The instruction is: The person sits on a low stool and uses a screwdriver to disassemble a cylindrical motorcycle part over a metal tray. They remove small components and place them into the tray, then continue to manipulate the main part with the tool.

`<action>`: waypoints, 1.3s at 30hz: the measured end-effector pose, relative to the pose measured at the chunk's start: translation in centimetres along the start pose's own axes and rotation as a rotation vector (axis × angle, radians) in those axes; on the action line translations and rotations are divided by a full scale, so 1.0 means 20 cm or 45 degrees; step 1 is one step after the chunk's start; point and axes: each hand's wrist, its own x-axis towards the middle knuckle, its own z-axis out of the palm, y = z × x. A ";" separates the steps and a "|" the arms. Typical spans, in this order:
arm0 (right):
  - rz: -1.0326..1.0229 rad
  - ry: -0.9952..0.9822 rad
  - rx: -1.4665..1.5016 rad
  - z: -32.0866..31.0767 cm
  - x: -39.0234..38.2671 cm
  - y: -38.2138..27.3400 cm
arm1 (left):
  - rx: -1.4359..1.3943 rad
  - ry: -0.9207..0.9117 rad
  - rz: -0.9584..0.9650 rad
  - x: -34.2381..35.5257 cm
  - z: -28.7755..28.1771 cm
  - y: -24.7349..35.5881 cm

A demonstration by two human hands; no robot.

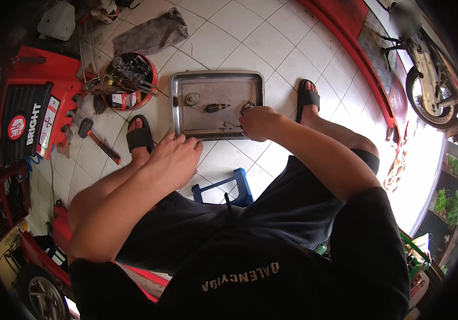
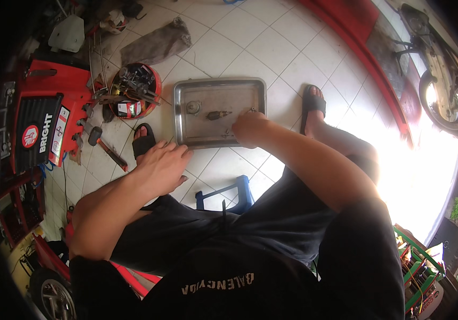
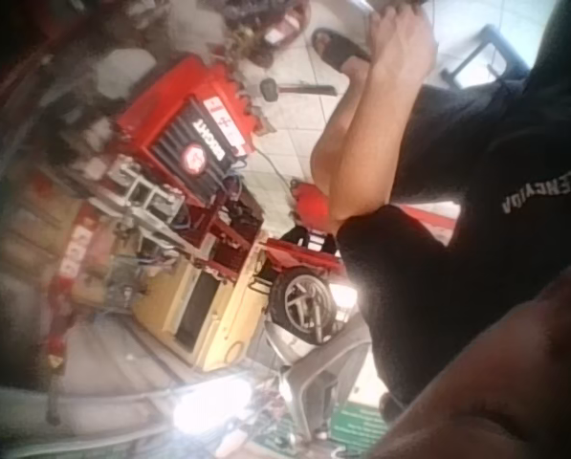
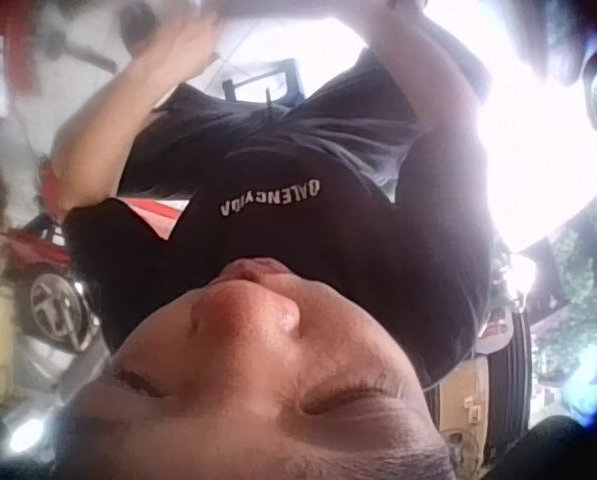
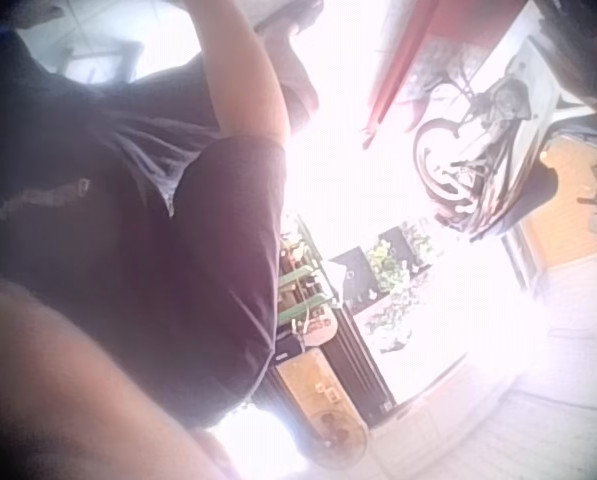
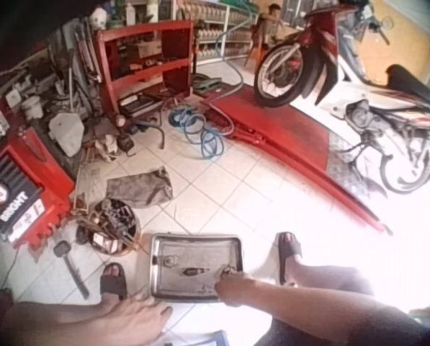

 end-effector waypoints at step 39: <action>-0.126 0.191 0.073 0.01 -0.01 -0.02 | 0.005 0.002 -0.005 0.00 0.01 0.00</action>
